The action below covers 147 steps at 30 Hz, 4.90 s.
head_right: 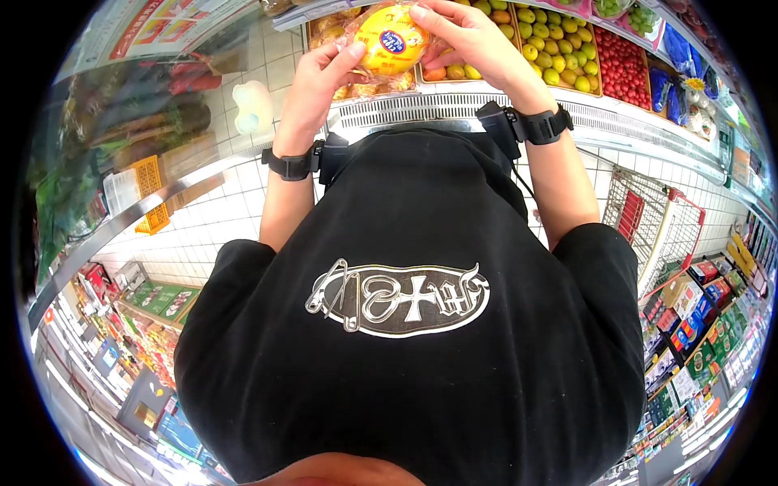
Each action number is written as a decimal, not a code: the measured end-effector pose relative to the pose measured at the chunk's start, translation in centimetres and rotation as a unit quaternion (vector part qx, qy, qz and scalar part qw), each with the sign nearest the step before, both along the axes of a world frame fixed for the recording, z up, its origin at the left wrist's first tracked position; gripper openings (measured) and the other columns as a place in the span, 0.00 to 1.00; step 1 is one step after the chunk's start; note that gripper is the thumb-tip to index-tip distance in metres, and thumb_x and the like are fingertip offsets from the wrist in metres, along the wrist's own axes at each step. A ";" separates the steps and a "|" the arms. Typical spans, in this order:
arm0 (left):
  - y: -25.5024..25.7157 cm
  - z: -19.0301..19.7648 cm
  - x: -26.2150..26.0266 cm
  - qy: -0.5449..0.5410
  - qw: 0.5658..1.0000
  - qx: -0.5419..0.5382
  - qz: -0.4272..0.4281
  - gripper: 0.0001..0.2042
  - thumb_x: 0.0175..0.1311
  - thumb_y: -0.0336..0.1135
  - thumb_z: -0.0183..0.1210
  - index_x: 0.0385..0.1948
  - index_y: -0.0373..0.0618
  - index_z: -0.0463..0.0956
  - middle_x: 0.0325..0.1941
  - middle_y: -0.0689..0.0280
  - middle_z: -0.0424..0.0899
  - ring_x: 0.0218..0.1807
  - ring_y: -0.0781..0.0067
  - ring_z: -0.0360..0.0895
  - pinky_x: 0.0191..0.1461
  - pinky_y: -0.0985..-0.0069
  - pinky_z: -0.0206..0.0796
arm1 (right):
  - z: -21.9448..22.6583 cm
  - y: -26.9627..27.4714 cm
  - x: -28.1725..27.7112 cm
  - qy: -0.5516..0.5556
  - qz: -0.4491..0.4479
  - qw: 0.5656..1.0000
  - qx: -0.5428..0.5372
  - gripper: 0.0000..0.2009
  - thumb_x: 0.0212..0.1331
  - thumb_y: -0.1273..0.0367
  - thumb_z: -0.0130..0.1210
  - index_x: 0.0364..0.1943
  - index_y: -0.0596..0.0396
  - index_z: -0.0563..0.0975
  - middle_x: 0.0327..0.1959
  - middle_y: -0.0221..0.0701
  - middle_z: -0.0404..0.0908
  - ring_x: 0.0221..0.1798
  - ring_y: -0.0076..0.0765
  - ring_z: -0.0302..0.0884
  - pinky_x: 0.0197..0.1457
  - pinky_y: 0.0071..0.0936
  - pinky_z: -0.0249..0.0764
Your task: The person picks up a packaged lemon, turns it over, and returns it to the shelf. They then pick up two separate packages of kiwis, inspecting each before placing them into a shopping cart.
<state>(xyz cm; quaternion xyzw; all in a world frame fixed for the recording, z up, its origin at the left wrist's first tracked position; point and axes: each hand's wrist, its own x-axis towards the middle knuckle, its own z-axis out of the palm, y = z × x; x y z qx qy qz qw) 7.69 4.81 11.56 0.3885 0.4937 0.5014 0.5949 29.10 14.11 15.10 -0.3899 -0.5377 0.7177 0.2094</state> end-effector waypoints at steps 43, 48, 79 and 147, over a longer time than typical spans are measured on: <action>2.1 -0.4 0.2 -0.031 0.998 -0.010 -0.053 0.29 0.57 0.35 0.70 0.57 0.29 0.70 0.51 0.59 0.81 0.50 0.73 0.80 0.53 0.77 0.76 | -0.5 1.1 0.3 0.026 -0.057 0.993 0.095 0.15 0.61 0.66 0.63 0.48 0.60 0.76 0.38 0.26 0.80 0.39 0.18 0.76 0.43 0.18 0.74; 1.9 -0.5 0.6 0.011 0.998 0.010 -0.064 0.29 0.56 0.35 0.70 0.57 0.30 0.70 0.50 0.59 0.82 0.50 0.74 0.81 0.51 0.78 0.76 | -0.4 1.1 1.1 0.041 -0.059 0.996 0.061 0.11 0.64 0.65 0.60 0.44 0.58 0.77 0.34 0.26 0.80 0.37 0.19 0.78 0.41 0.18 0.75; 1.1 -0.8 0.3 -0.150 0.985 -0.011 -0.088 0.25 0.73 0.42 0.49 0.68 0.47 0.55 0.67 0.57 0.67 0.62 0.59 0.75 0.54 0.59 0.79 | -0.4 -0.2 1.3 0.005 -0.043 0.978 0.204 0.12 0.66 0.69 0.56 0.50 0.57 0.71 0.44 0.31 0.77 0.42 0.19 0.77 0.43 0.19 0.77; 7.5 -28.3 -1.3 0.114 0.990 -0.082 0.006 0.35 0.55 0.21 0.59 0.68 0.43 0.57 0.63 0.55 0.70 0.59 0.64 0.72 0.57 0.73 0.68 | -32.5 7.5 -8.0 -0.107 -0.006 0.922 -0.372 0.20 0.61 0.57 0.60 0.54 0.49 0.75 0.45 0.27 0.80 0.39 0.25 0.77 0.36 0.29 0.75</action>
